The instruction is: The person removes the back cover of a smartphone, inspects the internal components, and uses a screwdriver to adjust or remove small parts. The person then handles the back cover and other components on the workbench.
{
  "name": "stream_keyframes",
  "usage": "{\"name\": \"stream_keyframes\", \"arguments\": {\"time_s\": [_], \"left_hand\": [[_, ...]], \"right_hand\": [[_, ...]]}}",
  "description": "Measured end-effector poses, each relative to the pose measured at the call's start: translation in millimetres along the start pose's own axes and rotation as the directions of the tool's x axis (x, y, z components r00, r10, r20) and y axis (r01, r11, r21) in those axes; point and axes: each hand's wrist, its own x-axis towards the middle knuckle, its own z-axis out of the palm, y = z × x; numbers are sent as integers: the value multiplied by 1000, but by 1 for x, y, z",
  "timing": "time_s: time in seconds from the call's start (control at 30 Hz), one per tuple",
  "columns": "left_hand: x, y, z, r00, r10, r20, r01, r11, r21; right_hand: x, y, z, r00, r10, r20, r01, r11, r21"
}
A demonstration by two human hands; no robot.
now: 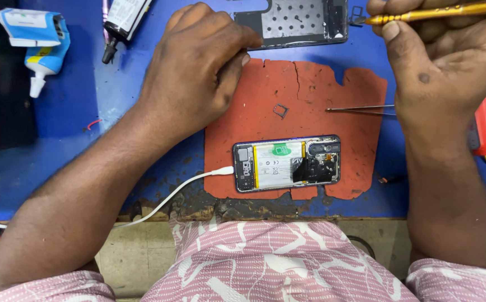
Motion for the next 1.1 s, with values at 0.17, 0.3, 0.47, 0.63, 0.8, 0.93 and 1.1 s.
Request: {"name": "stream_keyframes", "arguments": {"time_s": [0.17,0.3,0.47,0.63,0.8,0.93,1.1], "left_hand": [[1,2,-2,999,44,-22,-44,999,-21],[2,3,-2,999,46,-19,-46,999,-22],[1,2,-1,999,53,-12,-53,998,-30],[0,4,0,998,62,28,-61,997,-38],[-1,7,0,995,72,71,-70,997,-28],[-1,7,-1,993,83,85,-81,996,-21],[-3,8,0,991,81,105,-78,997,-28]], "right_hand": [[6,0,2,994,-76,78,82,993,-81],[7,0,5,993,-76,87,85,991,-104],[6,1,3,998,-36,60,43,992,-116],[2,5,1,1000,16,24,-13,991,-133],[-4,6,-2,998,57,0,-57,987,-147],[-7,7,-3,996,92,-20,-94,982,-161],[-13,8,-6,987,145,-62,-155,969,-195]]}}
